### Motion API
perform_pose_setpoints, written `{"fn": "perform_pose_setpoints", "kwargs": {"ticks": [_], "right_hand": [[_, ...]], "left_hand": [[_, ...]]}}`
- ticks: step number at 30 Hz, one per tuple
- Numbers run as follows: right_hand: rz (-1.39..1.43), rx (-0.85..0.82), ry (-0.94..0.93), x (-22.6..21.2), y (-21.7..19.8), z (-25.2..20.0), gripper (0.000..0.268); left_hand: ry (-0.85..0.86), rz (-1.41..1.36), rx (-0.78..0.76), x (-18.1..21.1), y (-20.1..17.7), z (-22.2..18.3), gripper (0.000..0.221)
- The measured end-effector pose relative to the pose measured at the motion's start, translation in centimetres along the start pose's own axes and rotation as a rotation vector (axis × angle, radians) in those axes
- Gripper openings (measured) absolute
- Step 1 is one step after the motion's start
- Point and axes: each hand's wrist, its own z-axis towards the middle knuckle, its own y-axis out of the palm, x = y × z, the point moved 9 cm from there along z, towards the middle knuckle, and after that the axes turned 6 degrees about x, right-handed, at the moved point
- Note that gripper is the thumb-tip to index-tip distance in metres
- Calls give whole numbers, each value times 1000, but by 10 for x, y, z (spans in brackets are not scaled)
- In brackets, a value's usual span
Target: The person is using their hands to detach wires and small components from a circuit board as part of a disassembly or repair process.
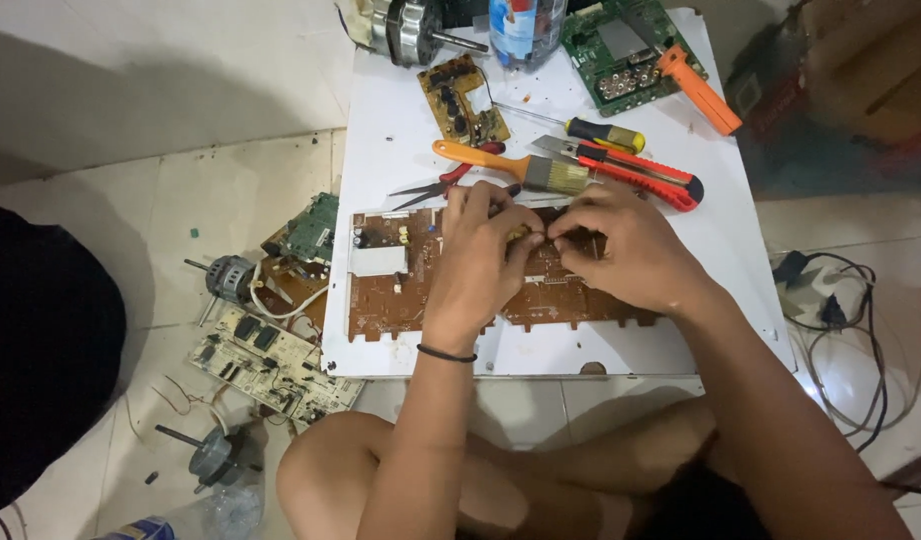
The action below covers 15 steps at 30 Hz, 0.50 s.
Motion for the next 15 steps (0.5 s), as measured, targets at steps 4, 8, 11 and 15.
{"fn": "perform_pose_setpoints", "kwargs": {"ticks": [4,8,11,15], "right_hand": [[25,2,18,3,1,-1,24],[-5,31,-13,1,1,-2,22],[-47,76,-48,0,1,-3,22],[-26,101,-61,3,2,-5,20]], "left_hand": [[-8,1,6,-3,0,0,4],[8,17,53,2,-8,1,4],[17,80,70,8,-14,0,5],[40,171,61,6,-9,-18,15]]}}
